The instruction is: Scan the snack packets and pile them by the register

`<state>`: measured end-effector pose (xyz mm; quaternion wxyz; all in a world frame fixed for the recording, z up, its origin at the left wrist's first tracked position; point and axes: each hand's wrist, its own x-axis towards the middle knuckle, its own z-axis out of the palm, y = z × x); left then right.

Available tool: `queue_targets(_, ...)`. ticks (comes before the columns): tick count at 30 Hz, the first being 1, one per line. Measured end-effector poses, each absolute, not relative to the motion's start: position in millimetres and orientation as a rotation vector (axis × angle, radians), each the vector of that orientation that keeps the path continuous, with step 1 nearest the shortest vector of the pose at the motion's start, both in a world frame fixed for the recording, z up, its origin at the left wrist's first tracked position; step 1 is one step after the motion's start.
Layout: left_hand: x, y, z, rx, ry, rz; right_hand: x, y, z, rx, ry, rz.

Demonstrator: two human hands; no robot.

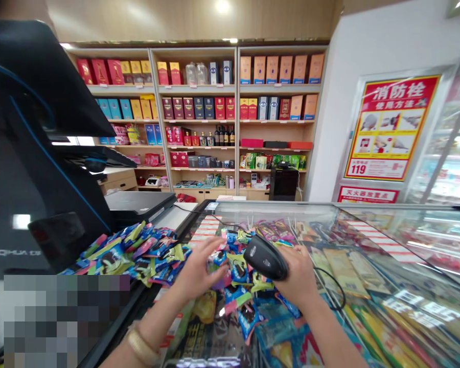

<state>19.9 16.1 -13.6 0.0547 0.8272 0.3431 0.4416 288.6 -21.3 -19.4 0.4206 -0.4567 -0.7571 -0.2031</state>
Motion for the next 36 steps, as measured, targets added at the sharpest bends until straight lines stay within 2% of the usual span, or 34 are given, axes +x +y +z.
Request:
queue_targets(3,36,8,-25,2.622,0.877,0.963,288,-22,-19,-1.161,-1.901,-0.496)
queue_targets(8,41,5,-29,2.611,0.825,0.766,287,-22,-19,-1.150,-1.917,-0.469)
queue_targets(13,44,8,-30,2.479,0.810,0.883,288,-22,-19,-1.140,-1.928,-0.491)
queue_targets(17,41,17,-30,2.097,0.933,1.145,290,-21,-20,-1.112,-1.896,-0.526)
queue_targets(20,34,22,-26,1.916,1.044,1.199,291,-21,-20,-1.108,-1.890,-0.519)
queue_targets(29,36,10,-26,2.451,0.847,0.850,289,-21,-20,-1.128,-1.923,-0.501)
queue_targets(33,38,12,-31,2.466,0.912,0.863,288,-22,-19,-1.131,-1.924,-0.484)
queue_targets(36,38,13,-29,2.340,1.000,1.013,289,-22,-19,-1.123,-1.912,-0.511)
